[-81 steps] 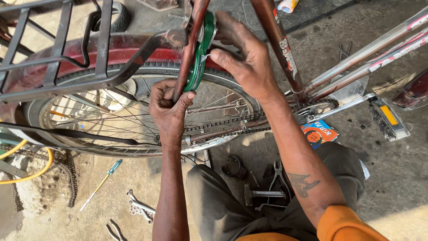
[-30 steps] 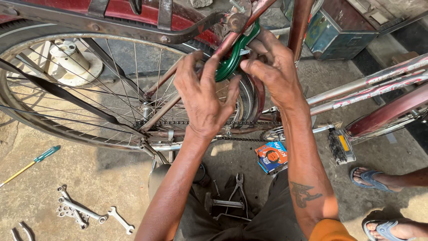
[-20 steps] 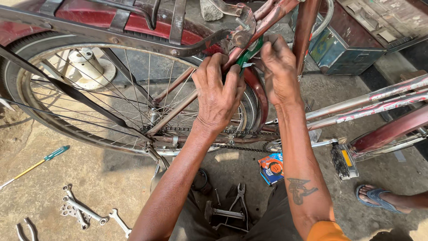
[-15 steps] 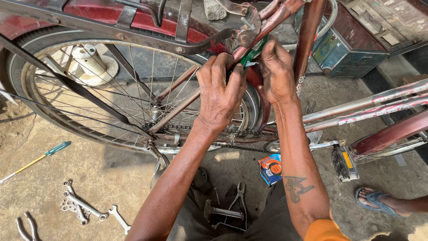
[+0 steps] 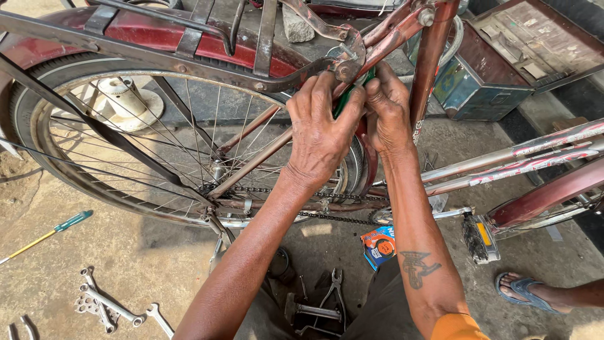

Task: The person removes a green reflector from the rear bicycle frame, then installs a new reflector and tightens it with a wrench. They also handle a small metal bracket and screw near the chain area.

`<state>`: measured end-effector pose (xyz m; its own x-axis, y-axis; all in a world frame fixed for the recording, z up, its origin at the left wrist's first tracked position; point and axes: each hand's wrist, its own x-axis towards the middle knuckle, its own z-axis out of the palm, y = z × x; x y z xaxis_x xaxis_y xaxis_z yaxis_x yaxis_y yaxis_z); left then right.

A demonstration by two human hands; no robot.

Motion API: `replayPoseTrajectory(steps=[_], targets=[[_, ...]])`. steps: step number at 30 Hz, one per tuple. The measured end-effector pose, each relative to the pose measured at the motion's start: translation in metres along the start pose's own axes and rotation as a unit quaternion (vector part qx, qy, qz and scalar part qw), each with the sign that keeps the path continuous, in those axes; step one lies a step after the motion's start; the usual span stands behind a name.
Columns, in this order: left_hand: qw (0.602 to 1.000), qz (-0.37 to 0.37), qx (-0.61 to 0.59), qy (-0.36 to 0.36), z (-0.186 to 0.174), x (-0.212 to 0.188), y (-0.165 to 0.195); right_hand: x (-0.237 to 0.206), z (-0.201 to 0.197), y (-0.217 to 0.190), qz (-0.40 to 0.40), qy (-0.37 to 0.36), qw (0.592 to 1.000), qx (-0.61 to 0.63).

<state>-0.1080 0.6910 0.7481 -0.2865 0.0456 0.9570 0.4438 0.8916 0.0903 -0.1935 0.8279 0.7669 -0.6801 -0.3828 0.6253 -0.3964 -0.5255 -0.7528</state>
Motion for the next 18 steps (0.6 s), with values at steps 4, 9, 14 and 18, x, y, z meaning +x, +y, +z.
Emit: replayPoseTrajectory(steps=[4, 9, 14, 18], targets=[[1.000, -0.017, 0.015, 0.019, 0.006, 0.003, 0.009, 0.000, 0.001, -0.001, 0.008, 0.018, 1.000, 0.012], [0.999, -0.030, -0.030, 0.029, 0.007, 0.003, 0.008, 0.000, 0.011, -0.003, 0.006, 0.023, 1.000, 0.005], [0.996, 0.002, -0.075, 0.040, -0.011, -0.022, -0.006, 0.000, 0.019, 0.000, 0.001, 0.030, 0.999, -0.016], [0.994, -0.027, -0.091, 0.048, -0.026, -0.049, -0.015, 0.004, 0.018, 0.002, 0.006, 0.045, 0.998, -0.033]])
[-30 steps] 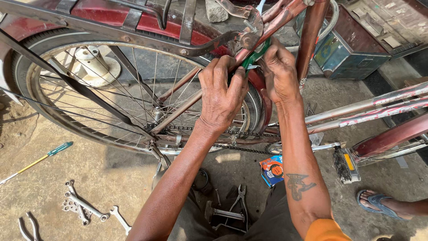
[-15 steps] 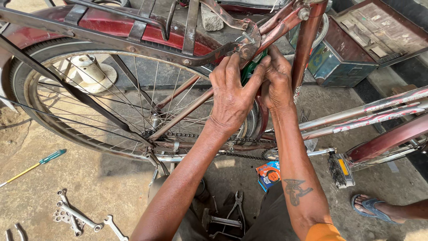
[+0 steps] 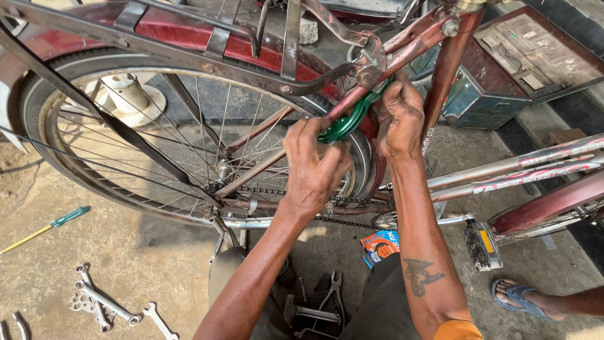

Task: The person removes a green reflector from the rear bicycle frame, then installs a new reflector and tightens it with a wrench. They also handle a small metal bracket and screw near the chain area.

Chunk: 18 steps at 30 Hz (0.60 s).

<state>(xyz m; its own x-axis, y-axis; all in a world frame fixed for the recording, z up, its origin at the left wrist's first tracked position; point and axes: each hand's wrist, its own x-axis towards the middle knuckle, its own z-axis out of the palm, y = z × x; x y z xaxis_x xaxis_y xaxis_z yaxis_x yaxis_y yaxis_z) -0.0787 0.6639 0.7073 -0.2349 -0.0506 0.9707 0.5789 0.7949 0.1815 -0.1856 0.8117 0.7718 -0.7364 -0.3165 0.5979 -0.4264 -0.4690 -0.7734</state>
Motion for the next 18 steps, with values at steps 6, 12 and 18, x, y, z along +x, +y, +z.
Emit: replayPoseTrajectory(steps=[6, 12, 18], targets=[[0.998, -0.056, -0.015, -0.003, -0.016, -0.017, -0.015, 0.003, 0.007, -0.001, -0.005, 0.032, 0.997, -0.064], [0.996, -0.068, -0.046, -0.019, -0.028, -0.014, -0.018, 0.003, 0.018, -0.002, -0.017, 0.013, 0.996, -0.083], [0.991, -0.068, -0.102, -0.059, -0.044, 0.000, -0.017, -0.012, 0.025, 0.004, -0.047, -0.011, 0.994, -0.098]])
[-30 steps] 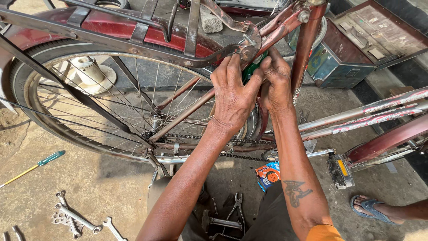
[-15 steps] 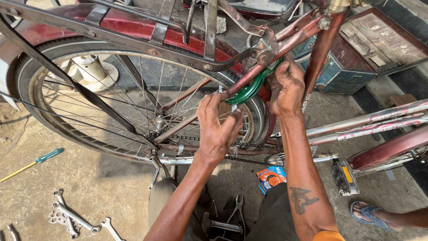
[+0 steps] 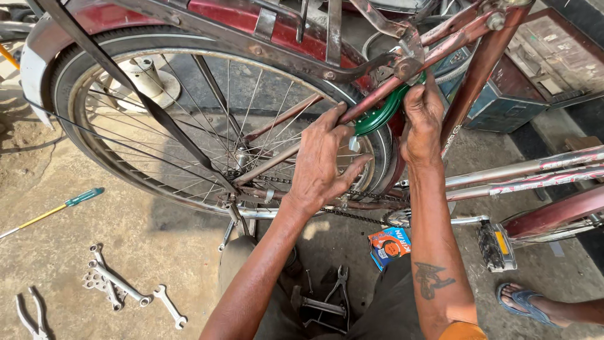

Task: The person removes a green reflector from the rear bicycle frame, then installs a new reflector and tightens it with a wrench. They also handle a small metal bracket and screw near the chain area.

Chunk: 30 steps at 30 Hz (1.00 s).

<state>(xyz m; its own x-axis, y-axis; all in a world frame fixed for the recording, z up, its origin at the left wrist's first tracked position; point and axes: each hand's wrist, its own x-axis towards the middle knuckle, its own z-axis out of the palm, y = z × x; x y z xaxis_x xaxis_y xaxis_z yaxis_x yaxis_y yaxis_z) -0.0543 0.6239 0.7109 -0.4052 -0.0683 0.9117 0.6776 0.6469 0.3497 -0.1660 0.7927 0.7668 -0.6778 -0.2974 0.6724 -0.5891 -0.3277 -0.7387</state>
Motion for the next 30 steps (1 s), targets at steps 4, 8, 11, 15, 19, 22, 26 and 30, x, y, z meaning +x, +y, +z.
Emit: replayPoseTrajectory(steps=[4, 8, 11, 15, 19, 22, 26, 30], targets=[[0.999, -0.018, 0.012, -0.044, -0.008, 0.001, 0.000, -0.021, 0.001, 0.003, -0.007, 0.036, 0.999, -0.008], [0.997, -0.070, -0.004, -0.036, -0.011, -0.011, -0.004, -0.046, -0.015, 0.005, 0.031, 0.073, 0.997, -0.007], [0.991, -0.132, -0.018, -0.033, -0.015, -0.020, -0.014, -0.071, -0.028, 0.014, 0.038, 0.123, 0.992, -0.017], [0.983, -0.176, -0.033, -0.033, -0.024, -0.025, -0.029, -0.105, -0.041, 0.033, 0.041, 0.165, 0.985, 0.004], [0.954, -0.287, -0.080, -0.040, -0.029, -0.027, -0.039, -0.131, -0.052, 0.049, 0.042, 0.195, 0.980, -0.001], [0.965, -0.241, -0.094, -0.047, -0.028, -0.036, -0.049, -0.155, -0.061, 0.052, 0.080, 0.210, 0.973, -0.048], [0.980, -0.184, 0.043, -0.069, -0.018, -0.055, -0.078, -0.200, -0.081, 0.041, 0.030, 0.152, 0.986, -0.069], [0.969, -0.161, 0.177, -0.061, -0.001, -0.085, -0.109, -0.266, -0.108, 0.033, 0.104, 0.165, 0.971, -0.137]])
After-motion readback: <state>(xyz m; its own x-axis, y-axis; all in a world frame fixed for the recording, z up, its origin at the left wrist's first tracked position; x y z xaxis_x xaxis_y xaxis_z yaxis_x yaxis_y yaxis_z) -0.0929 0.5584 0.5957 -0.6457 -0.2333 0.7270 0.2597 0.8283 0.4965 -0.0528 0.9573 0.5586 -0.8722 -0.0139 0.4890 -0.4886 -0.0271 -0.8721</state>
